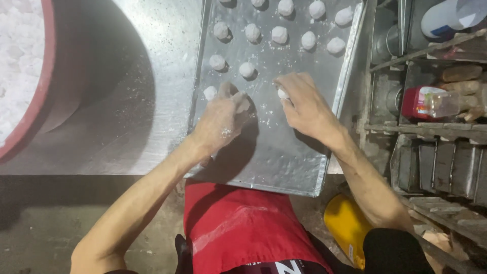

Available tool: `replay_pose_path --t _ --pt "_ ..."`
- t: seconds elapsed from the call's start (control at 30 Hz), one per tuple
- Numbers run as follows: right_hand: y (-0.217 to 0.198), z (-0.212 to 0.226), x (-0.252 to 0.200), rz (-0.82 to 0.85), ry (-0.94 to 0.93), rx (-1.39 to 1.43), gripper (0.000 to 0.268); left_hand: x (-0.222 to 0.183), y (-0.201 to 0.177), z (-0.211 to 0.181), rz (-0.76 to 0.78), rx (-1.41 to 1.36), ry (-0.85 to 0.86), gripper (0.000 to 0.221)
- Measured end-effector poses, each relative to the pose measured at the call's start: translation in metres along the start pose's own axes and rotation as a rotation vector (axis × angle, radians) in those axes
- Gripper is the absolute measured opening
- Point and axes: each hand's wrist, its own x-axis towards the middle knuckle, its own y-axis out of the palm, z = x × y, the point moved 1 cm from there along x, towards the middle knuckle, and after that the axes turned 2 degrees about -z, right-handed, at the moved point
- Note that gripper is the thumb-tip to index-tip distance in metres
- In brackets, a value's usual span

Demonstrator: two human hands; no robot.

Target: The person mixes white dough balls in a large red basin filled with white powder and places them one by one onto a metal baking tray.

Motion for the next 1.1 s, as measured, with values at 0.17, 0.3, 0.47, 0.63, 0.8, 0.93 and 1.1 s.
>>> replay_pose_path --t 0.17,0.3,0.47,0.63,0.8,0.93,1.1 --pt "-0.002 0.006 -0.009 -0.025 0.062 -0.021 0.032 -0.016 -0.034 -0.008 -0.041 -0.285 -0.259 0.035" --pt "0.013 0.035 -0.017 0.042 0.007 0.061 0.037 -0.05 -0.066 -0.018 0.014 -0.217 -0.476 0.043" --pt "0.052 0.072 -0.016 0.16 -0.12 0.181 0.042 -0.101 -0.044 -0.025 -0.033 -0.145 -0.254 0.036" --pt "0.066 0.078 -0.013 0.193 -0.168 0.155 0.045 -0.126 0.003 -0.016 0.068 0.095 -0.023 0.052" --pt "0.052 0.082 -0.019 0.187 -0.105 0.183 0.053 -0.126 -0.008 -0.026 0.035 0.03 -0.018 0.056" --pt "0.026 0.073 -0.034 0.196 0.147 0.193 0.043 -0.098 -0.039 -0.03 0.123 -0.239 -0.251 0.045" --pt "-0.007 0.054 -0.058 -0.052 0.169 0.167 0.036 -0.03 -0.042 -0.017 0.212 -0.205 -0.035 0.044"
